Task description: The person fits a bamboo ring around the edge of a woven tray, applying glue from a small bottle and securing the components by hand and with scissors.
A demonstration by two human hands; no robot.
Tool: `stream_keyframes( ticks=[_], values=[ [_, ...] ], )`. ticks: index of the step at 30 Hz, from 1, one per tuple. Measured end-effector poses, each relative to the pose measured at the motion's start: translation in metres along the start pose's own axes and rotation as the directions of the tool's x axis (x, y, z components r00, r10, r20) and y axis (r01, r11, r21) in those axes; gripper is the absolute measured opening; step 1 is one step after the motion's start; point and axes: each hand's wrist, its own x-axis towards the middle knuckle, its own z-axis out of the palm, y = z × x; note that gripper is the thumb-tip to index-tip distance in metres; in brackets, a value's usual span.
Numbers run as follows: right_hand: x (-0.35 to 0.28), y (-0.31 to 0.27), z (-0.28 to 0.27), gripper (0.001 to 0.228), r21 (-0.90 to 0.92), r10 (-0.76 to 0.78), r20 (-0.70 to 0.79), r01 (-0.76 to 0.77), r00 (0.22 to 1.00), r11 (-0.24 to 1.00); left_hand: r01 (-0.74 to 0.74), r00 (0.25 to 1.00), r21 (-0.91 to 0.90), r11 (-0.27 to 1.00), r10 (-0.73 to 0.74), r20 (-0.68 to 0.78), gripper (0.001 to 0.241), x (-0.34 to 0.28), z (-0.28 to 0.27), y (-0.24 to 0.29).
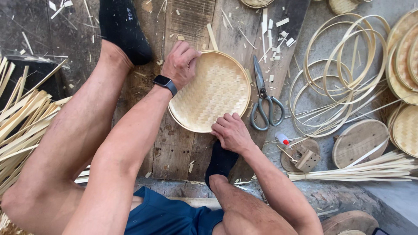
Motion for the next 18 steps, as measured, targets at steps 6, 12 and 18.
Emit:
stream_keyframes(
  ticks=[6,12,18],
  values=[
    [0.004,0.001,-0.001,0.014,0.057,0.020,0.034,-0.022,0.999,0.998,-0.015,1.000,0.018,1.000,0.015,-0.024,0.015,-0.002,-0.001,0.002],
    [0.003,-0.006,-0.037,0.014,0.389,0.198,-0.254,-0.087,0.947,0.917,-0.054,0.996,0.166,0.985,0.042,0.077,0.014,0.008,-0.026,0.020],
    [0.004,-0.023,-0.115,0.026,0.139,0.144,-0.560,-0.079,0.816,0.987,0.405,0.903,-0.376,0.833,-0.299,0.309,0.027,-0.014,-0.079,0.116]
  ],
)
